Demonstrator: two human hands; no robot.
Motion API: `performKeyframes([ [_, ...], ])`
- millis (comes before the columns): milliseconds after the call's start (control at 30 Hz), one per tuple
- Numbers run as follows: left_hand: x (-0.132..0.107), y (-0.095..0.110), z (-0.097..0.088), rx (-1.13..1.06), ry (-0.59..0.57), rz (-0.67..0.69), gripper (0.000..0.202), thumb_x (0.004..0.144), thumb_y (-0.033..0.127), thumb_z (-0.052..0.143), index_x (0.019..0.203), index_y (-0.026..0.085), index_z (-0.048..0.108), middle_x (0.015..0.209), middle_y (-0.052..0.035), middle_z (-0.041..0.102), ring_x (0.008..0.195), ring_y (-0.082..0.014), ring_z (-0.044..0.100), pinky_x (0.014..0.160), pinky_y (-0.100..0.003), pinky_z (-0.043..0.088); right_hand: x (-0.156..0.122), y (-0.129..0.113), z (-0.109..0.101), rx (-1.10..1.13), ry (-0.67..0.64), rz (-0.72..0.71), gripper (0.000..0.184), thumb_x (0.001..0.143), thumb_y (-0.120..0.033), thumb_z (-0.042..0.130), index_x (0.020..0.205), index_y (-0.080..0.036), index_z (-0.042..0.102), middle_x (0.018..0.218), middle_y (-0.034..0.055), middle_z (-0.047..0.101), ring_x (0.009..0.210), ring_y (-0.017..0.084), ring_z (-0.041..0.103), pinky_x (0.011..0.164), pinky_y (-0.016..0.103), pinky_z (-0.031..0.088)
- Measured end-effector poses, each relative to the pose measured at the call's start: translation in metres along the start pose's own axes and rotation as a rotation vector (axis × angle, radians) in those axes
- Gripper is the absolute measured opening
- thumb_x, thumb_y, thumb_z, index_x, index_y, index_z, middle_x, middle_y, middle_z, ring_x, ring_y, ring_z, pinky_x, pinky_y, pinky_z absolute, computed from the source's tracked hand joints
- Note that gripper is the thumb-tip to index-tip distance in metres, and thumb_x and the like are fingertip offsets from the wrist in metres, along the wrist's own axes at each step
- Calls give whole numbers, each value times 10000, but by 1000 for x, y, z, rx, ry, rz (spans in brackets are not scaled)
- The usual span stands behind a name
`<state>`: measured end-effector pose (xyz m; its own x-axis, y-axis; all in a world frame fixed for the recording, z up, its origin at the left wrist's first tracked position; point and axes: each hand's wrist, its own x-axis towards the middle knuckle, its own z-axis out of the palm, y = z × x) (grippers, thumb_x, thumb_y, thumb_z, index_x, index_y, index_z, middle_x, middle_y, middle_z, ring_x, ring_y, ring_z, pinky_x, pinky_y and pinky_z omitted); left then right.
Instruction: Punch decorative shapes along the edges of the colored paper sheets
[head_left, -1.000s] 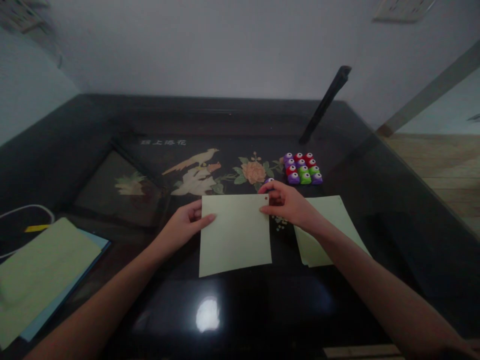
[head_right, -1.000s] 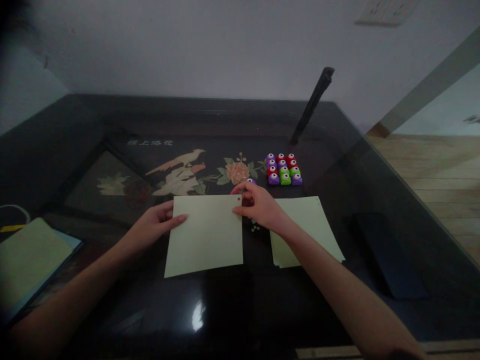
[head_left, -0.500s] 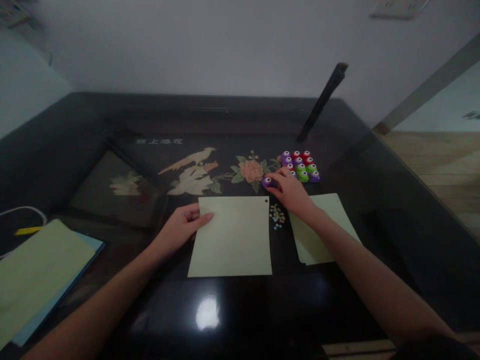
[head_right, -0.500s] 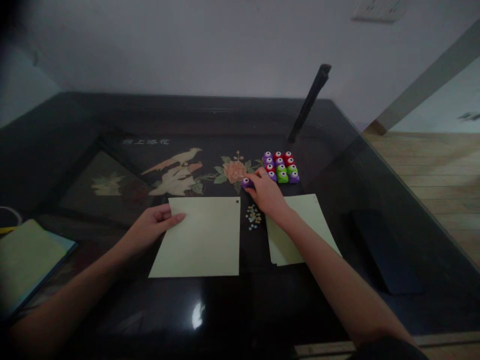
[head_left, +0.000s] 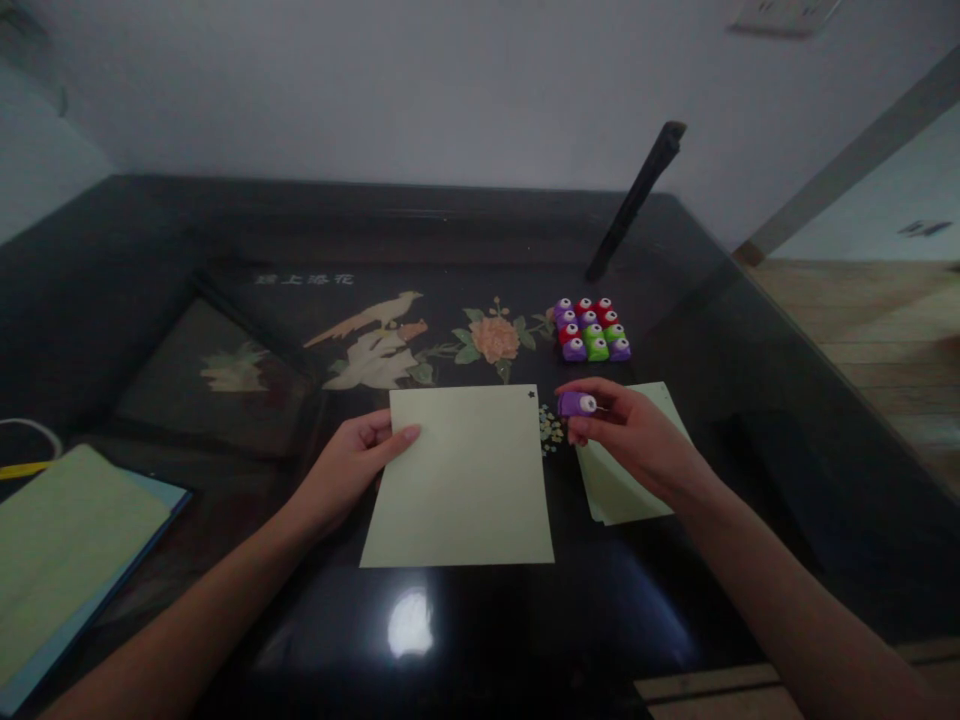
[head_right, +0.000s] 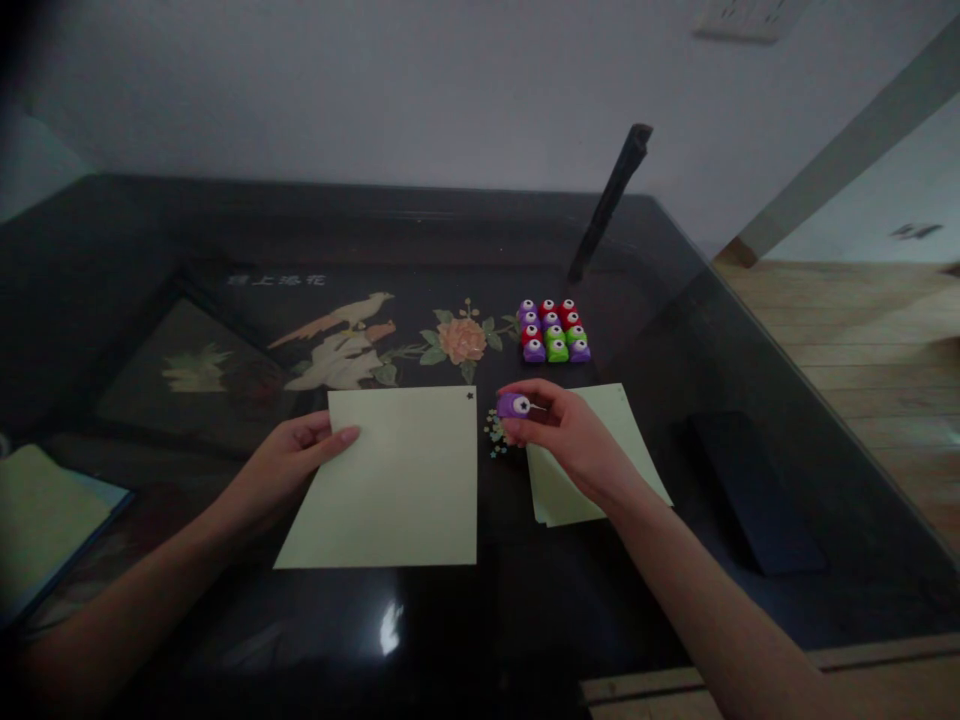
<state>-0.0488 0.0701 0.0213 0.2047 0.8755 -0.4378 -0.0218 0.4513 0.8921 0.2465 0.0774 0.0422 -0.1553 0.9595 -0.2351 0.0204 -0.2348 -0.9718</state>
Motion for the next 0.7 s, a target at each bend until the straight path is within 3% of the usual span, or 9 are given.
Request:
performKeyframes([
  [200, -6, -2, 8, 28, -43, -54, 424, 710, 434, 761, 999, 137, 673, 708, -46, 741, 586, -175, 669, 537, -251, 521, -21, 9, 6, 183, -49, 123, 379, 698, -261, 761, 1018, -223, 561, 782, 1, 663, 578, 116, 620, 506, 239, 451],
  [333, -6, -4, 8, 116, -35, -53, 393, 727, 454, 740, 963, 146, 676, 685, -31, 727, 568, -163, 655, 512, -234, 503, -19, 12, 7, 215, -75, 130, 407, 657, -193, 790, 1010, -207, 587, 745, -11, 646, 601, 110, 616, 548, 243, 472],
  [533, -6, -4, 7, 220, -2, -26, 357, 719, 474, 729, 874, 156, 676, 606, -1, 675, 526, -151, 619, 474, -222, 468, -19, 18, 5, 257, -91, 87, 295, 817, -342, 664, 1069, -192, 628, 811, 31, 657, 674, 126, 627, 614, 270, 490],
  [700, -6, -5, 6, 263, 28, -9, 329, 719, 474, 722, 803, 161, 666, 542, 17, 628, 485, -145, 590, 448, -218, 444, -20, 17, 7, 196, -41, 87, 313, 791, -318, 700, 1075, -200, 641, 866, 30, 652, 685, 119, 619, 631, 268, 494],
])
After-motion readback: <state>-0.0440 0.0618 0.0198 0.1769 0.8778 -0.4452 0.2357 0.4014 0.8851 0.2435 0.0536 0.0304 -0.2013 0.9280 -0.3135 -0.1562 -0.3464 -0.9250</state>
